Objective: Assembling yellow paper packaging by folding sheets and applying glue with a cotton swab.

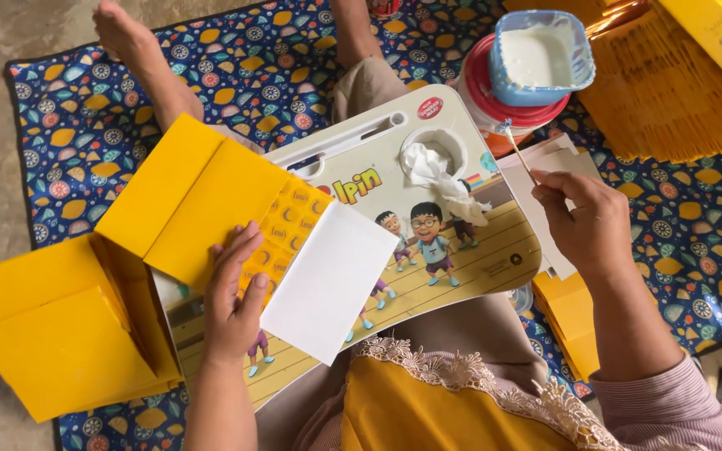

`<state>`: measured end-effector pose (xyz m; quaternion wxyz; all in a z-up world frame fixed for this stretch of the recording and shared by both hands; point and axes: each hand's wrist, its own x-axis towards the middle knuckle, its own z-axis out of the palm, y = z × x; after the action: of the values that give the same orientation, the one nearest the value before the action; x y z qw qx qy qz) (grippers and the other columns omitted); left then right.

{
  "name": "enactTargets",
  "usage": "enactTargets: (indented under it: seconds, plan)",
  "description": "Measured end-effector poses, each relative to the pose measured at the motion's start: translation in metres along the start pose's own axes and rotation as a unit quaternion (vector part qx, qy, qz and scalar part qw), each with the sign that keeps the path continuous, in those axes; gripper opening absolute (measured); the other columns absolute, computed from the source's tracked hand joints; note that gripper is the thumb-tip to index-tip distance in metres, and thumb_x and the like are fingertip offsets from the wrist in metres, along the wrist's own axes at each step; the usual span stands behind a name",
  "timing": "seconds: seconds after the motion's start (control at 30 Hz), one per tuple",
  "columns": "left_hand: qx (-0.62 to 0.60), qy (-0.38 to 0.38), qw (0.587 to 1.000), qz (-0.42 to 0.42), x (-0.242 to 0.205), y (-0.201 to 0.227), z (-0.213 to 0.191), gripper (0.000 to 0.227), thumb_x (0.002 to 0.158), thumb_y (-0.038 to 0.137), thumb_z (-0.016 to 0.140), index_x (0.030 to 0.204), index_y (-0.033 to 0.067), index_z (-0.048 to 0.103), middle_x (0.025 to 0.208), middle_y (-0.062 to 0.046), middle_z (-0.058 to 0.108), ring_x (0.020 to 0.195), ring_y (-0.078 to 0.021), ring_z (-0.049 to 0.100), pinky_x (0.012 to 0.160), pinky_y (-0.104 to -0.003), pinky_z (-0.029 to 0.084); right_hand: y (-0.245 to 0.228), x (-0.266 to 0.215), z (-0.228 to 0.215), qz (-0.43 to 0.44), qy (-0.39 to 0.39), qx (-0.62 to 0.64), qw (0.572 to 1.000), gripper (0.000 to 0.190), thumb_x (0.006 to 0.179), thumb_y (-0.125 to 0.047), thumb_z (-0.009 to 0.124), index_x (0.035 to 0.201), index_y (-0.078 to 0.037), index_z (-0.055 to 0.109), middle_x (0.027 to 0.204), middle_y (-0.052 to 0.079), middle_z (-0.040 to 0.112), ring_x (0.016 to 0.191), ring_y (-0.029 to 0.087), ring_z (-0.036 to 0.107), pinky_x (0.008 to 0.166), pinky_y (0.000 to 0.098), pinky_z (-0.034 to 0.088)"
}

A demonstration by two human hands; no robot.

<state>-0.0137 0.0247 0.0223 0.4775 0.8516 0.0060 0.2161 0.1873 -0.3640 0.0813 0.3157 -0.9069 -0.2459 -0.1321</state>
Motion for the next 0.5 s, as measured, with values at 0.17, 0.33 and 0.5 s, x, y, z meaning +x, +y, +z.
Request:
enactTargets:
  seconds: [0.17, 0.33, 0.5]
  plan:
    - [0.019, 0.001, 1.000, -0.004, 0.001, 0.002, -0.001, 0.044, 0.101, 0.019, 0.047, 0.143, 0.0048, 0.051, 0.155, -0.013, 0.050, 0.154, -0.0283, 0.035, 0.133, -0.048, 0.007, 0.017, 0.003, 0.001, -0.023, 0.023, 0.010, 0.999, 0.014, 0.095, 0.018, 0.074, 0.108, 0.014, 0.071, 0.097, 0.019, 0.076, 0.084, 0.024, 0.074, 0.068, 0.0295, 0.053]
    - [0.022, 0.000, 1.000, -0.007, 0.003, 0.003, 0.001, 0.044, 0.100, 0.018, 0.047, 0.142, 0.0039, 0.051, 0.154, -0.014, 0.051, 0.154, -0.0283, 0.035, 0.133, -0.048, 0.007, 0.037, 0.022, -0.009, -0.054, 0.053, -0.051, 0.996, 0.016, 0.098, 0.015, 0.080, 0.099, 0.009, 0.065, 0.095, 0.018, 0.075, 0.073, 0.025, 0.065, 0.067, 0.0334, 0.051]
    - [0.030, -0.003, 0.999, -0.018, 0.003, 0.003, 0.002, 0.044, 0.100, 0.020, 0.047, 0.141, 0.0055, 0.051, 0.154, -0.013, 0.051, 0.155, -0.0277, 0.035, 0.133, -0.048, 0.005, 0.049, 0.053, 0.014, -0.041, -0.010, -0.091, 0.995, 0.009, 0.091, 0.009, 0.078, 0.098, 0.006, 0.073, 0.086, 0.015, 0.073, 0.064, 0.023, 0.065, 0.060, 0.0335, 0.051]
